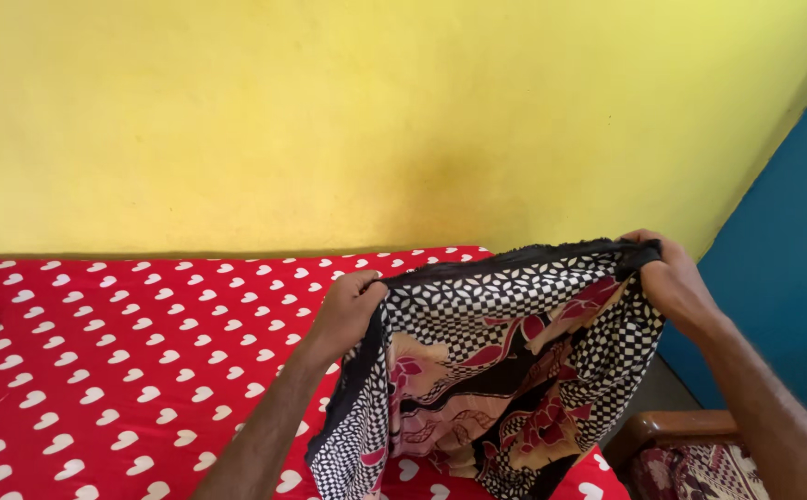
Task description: The person folds a patterned garment on a bed and then smooths a small pink item.
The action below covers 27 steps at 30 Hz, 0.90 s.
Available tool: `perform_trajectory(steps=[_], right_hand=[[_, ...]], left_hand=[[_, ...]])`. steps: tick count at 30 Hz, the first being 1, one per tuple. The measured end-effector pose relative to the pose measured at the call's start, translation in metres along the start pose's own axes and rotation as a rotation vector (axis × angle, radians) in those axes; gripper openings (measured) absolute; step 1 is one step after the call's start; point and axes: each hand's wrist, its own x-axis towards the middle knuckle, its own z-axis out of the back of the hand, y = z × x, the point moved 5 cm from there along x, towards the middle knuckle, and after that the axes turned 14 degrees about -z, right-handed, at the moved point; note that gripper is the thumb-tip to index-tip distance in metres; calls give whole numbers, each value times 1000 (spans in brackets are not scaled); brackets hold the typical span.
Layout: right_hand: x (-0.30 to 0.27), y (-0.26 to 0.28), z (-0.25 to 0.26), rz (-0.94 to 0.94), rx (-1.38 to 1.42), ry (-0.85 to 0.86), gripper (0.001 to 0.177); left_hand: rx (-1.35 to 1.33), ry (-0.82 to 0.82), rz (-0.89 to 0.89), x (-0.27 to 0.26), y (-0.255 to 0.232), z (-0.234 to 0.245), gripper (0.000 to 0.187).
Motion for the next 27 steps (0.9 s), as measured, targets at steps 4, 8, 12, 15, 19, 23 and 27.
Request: perform_trajectory(steps=[4, 8, 12, 15, 19, 23, 27], right_hand=[[-7, -2, 8, -160, 159, -208, 40], [-6, -3, 13, -270, -7, -342, 38], [-5, 4, 4, -203, -295, -240, 42], [-26, 32, -13, 67, -72, 60, 56], [-68, 84, -72, 84, -162, 526, 92], [-112, 136, -105, 475, -218, 635, 70], [-109, 139, -100, 433, -223, 638, 25]], left_hand=[[13, 55, -42, -1, 2, -3, 22], [97, 60, -141, 4, -16, 1, 29], [108, 98, -111, 9, -41, 9, 22], [58, 148, -254, 12, -59, -4, 23], [141, 307, -320, 22, -82, -62, 26], [103, 269, -389, 32, -107, -78, 29], [-87, 257, -317, 29, -113, -58, 25]])
